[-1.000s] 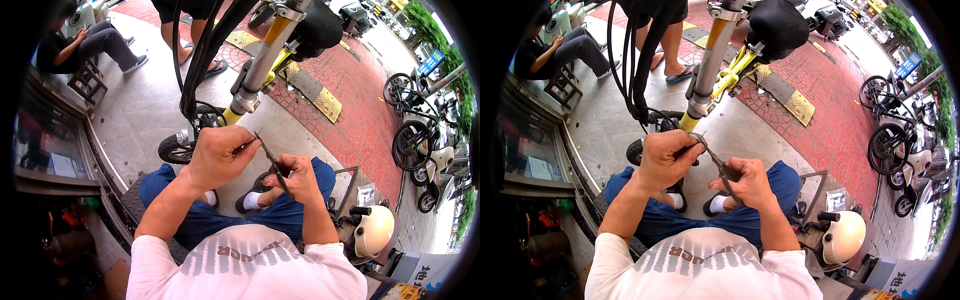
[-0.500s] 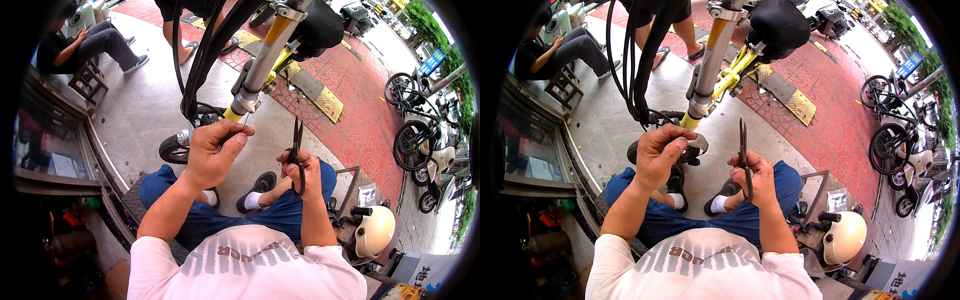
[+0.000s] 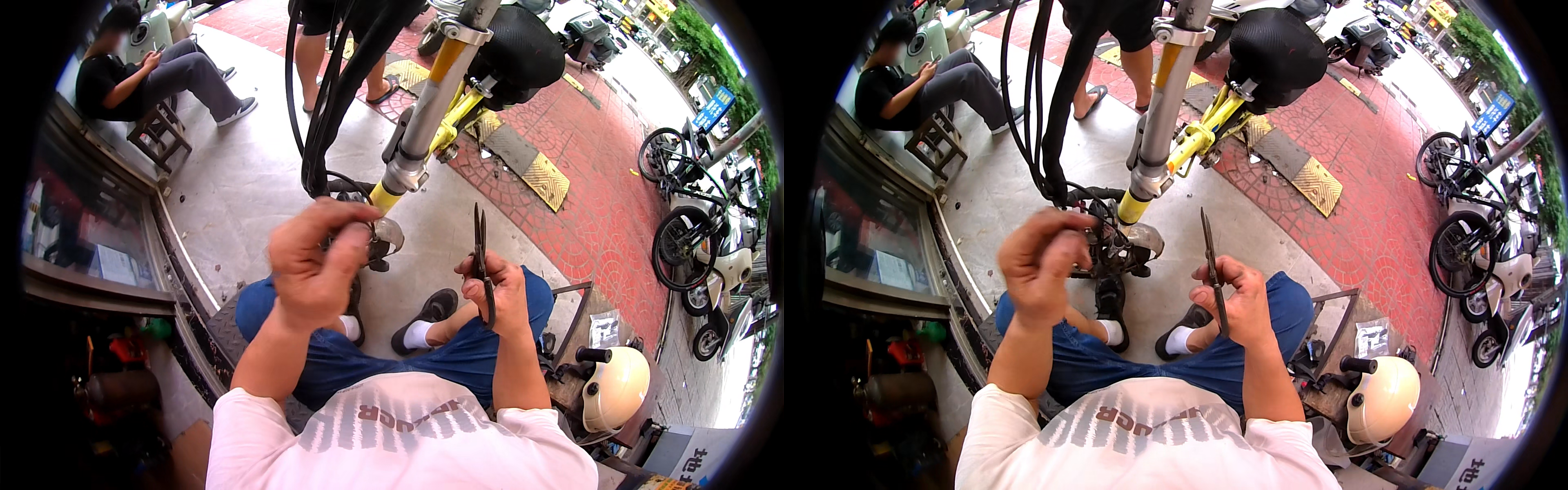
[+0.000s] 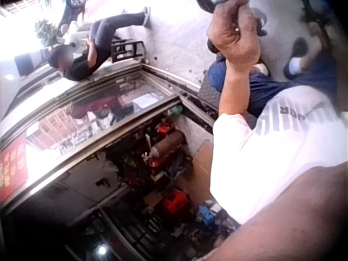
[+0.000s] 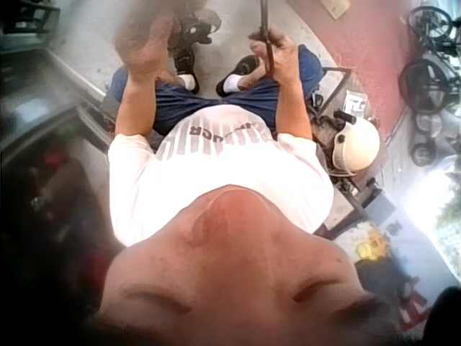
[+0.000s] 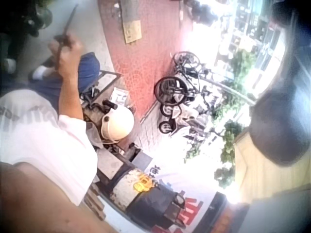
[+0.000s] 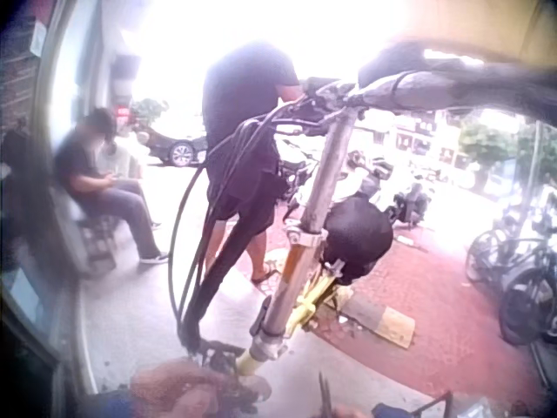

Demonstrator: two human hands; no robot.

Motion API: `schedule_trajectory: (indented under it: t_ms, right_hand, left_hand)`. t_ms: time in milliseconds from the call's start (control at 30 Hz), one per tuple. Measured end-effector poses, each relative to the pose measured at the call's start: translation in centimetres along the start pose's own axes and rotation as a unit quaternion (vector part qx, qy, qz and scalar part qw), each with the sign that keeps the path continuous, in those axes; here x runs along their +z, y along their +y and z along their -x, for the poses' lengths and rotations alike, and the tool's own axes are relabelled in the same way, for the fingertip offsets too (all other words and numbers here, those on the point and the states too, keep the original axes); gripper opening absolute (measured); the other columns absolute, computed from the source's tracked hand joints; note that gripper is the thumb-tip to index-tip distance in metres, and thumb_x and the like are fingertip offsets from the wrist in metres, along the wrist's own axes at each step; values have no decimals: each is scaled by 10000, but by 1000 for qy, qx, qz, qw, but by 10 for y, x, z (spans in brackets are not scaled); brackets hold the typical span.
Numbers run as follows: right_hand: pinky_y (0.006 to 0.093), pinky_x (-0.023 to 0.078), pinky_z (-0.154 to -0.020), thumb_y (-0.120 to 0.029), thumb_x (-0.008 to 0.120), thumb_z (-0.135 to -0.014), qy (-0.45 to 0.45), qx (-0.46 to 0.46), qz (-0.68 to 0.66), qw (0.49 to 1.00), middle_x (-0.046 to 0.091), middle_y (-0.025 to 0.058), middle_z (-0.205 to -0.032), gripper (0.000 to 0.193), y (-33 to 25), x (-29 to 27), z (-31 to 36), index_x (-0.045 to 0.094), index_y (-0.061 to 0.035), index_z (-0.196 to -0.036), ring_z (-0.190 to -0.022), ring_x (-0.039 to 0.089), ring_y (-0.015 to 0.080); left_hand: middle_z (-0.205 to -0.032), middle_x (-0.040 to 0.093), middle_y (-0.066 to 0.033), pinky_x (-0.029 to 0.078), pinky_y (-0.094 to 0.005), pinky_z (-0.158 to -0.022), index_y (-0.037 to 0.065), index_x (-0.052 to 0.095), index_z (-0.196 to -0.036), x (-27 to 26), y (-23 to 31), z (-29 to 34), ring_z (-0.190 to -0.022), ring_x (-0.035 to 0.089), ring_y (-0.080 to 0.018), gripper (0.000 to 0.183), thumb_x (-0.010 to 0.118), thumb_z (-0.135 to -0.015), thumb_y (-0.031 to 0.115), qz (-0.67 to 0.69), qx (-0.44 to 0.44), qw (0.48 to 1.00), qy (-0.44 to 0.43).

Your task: The person repairs the wiring and components on a bicycle's handlebars using a pair of pliers and a zip tie.

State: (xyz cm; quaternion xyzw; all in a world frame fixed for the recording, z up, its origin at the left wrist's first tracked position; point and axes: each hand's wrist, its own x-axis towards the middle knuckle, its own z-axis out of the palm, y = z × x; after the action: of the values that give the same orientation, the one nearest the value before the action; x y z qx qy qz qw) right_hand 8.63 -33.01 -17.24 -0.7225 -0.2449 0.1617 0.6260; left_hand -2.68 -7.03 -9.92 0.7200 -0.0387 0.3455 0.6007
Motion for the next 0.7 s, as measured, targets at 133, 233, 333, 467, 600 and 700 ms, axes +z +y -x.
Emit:
schedule_trajectory:
  t_ms: [133, 233, 333, 467, 600, 700]
  right_hand:
    - [289, 516, -722, -335, 896, -750, 0, -13, 72, 997, 644, 33, -769, 423, -9, -13, 4, 723, 11, -923, -738, 632, 133]
    - [282, 504, -689, -344, 903, -743, 4, -20, 74, 997, 635, 31, -751, 434, -9, -16, 6, 722, 12, -912, -712, 624, 125]
    - [284, 501, -680, -382, 895, -757, 6, -26, 98, 995, 630, 38, -732, 460, -10, -17, 8, 712, 16, -898, -690, 619, 129]
    - [291, 497, -675, -439, 890, -774, 15, -30, 100, 994, 626, 45, -723, 514, -9, -18, 9, 702, 24, -893, -679, 614, 140]
    - [296, 498, -673, -437, 890, -780, 10, -33, 99, 995, 628, 48, -724, 510, -8, -16, 8, 701, 23, -893, -679, 614, 142]
    - [295, 499, -676, -417, 887, -786, 9, -31, 92, 995, 632, 49, -727, 490, -10, -13, 9, 702, 23, -896, -682, 614, 140]
  left_hand:
    - [-919, 700, -86, 488, -241, -664, -60, 717, -1149, -40, 2, -14, -754, 629, -123, 215, 588, -1035, 69, -94, 55, 948, 298]
    - [-960, 697, -70, 376, -208, -517, -10, 716, -1209, -104, -13, -30, -631, 512, -61, 248, 632, -1068, 175, 59, -13, 935, 348]
    - [-992, 713, -74, 427, -245, -541, 11, 687, -1259, -148, -24, -42, -644, 553, -100, 273, 613, -1081, 204, 194, -41, 921, 334]
    - [-1050, 745, -102, 526, -292, -668, 33, 664, -1293, -159, -30, -56, -786, 683, -142, 284, 627, -1069, 203, 246, -46, 909, 333]
    - [-1118, 742, -135, 536, -306, -672, 11, 635, -1340, -144, -35, -54, -792, 685, -154, 336, 589, -1081, 220, 263, -54, 916, 299]
    - [-1256, 711, -141, 511, -295, -698, 6, 605, -1388, -118, -30, -33, -823, 650, -140, 378, 529, -1103, 241, 262, -40, 930, 253]
